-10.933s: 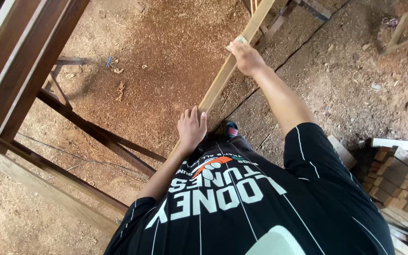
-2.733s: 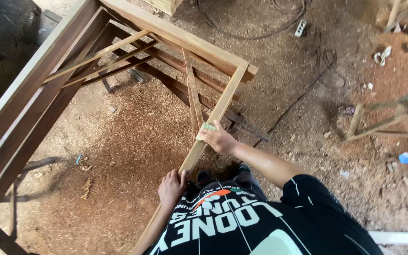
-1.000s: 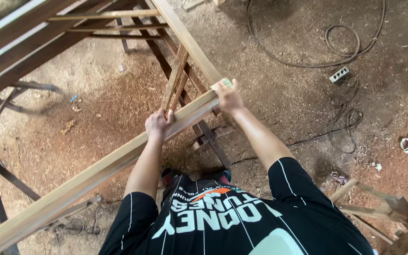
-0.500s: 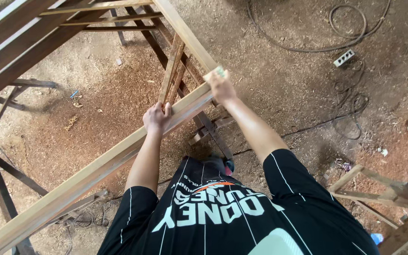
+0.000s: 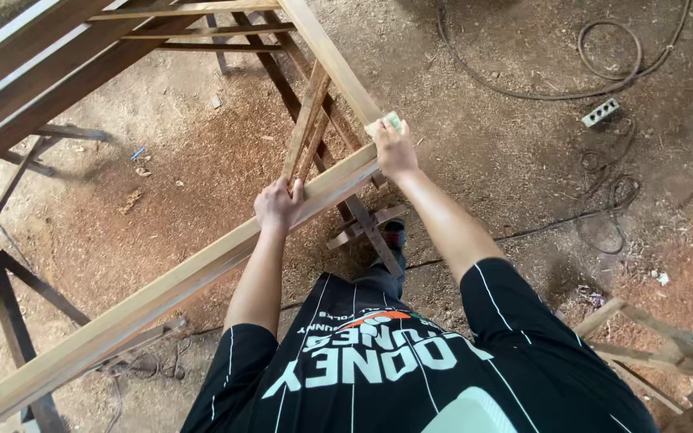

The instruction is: The person sands the surfaces and edges of a wooden frame by hand using a piece of sandpaper, moving it back and forth across different sections of the frame.

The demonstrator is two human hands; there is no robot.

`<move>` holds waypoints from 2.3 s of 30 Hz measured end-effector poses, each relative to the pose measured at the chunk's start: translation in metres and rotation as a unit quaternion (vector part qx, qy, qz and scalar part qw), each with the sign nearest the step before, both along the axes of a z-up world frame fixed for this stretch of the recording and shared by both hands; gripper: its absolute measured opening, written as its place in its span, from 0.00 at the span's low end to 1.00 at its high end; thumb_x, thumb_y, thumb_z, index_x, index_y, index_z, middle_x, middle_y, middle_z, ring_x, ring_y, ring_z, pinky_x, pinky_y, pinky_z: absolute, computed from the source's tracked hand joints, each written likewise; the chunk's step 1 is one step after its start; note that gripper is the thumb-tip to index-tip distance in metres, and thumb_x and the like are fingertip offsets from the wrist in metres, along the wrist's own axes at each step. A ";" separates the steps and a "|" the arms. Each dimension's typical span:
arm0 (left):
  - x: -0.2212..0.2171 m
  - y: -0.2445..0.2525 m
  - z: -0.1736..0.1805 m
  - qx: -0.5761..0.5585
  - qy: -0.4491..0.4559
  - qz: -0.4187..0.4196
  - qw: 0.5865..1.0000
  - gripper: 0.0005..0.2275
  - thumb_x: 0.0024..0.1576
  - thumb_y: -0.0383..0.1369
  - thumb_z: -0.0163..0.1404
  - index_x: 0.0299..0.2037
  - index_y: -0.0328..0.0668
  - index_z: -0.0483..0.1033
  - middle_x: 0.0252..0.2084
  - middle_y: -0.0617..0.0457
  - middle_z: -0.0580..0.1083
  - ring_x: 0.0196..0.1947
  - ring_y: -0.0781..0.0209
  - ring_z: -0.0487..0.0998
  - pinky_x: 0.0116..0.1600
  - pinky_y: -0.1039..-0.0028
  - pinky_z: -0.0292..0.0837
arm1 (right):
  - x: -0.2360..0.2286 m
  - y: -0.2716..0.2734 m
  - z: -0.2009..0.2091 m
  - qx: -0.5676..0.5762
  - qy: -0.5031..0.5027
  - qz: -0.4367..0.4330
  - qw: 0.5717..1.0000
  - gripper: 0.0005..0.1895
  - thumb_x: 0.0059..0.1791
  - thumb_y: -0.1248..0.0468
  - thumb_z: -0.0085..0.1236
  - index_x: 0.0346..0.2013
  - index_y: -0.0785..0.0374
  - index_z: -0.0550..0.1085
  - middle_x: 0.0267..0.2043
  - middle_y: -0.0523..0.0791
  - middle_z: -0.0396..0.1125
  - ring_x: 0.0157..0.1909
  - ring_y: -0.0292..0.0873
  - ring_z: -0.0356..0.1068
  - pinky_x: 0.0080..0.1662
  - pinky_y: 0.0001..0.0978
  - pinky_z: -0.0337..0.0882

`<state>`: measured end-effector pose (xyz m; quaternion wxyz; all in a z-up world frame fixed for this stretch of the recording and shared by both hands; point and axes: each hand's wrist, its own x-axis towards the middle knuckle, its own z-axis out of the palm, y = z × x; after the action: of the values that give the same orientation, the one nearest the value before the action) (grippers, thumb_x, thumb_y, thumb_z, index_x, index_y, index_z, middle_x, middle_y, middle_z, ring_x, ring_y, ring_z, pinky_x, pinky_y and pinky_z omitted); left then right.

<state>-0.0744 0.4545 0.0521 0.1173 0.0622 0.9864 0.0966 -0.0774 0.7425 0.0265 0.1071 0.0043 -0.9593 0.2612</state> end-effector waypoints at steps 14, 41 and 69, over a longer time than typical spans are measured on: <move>0.003 -0.003 -0.013 0.017 0.084 -0.009 0.996 0.20 0.61 0.49 0.36 0.39 0.43 0.76 0.28 0.50 0.76 0.26 0.59 0.78 0.33 0.68 0.72 | -0.021 0.004 0.041 -0.018 -0.052 0.002 0.998 0.15 0.53 0.69 0.36 0.48 0.68 0.71 0.47 0.53 0.69 0.47 0.50 0.68 0.56 0.44 0.66; 0.011 0.006 -0.008 -0.048 0.030 0.072 0.996 0.22 0.61 0.54 0.38 0.35 0.45 0.76 0.27 0.55 0.76 0.27 0.63 0.77 0.33 0.71 0.72 | -0.004 0.057 0.025 0.099 0.241 0.244 0.934 0.13 0.45 0.72 0.44 0.43 0.69 0.68 0.41 0.53 0.66 0.48 0.54 0.67 0.55 0.49 0.68; 0.001 -0.028 -0.060 0.200 0.150 0.211 0.945 0.20 0.57 0.56 0.44 0.29 0.51 0.77 0.22 0.60 0.73 0.22 0.67 0.73 0.29 0.73 0.67 | -0.051 0.075 -0.010 0.148 0.081 0.345 0.923 0.16 0.51 0.68 0.38 0.50 0.70 0.69 0.58 0.59 0.64 0.64 0.57 0.59 0.67 0.48 0.53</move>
<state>-0.0739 0.4262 -0.0076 -0.0701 -0.1113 0.9436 0.3038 -0.1284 0.8176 0.0162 0.0861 0.3716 -0.9143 0.1359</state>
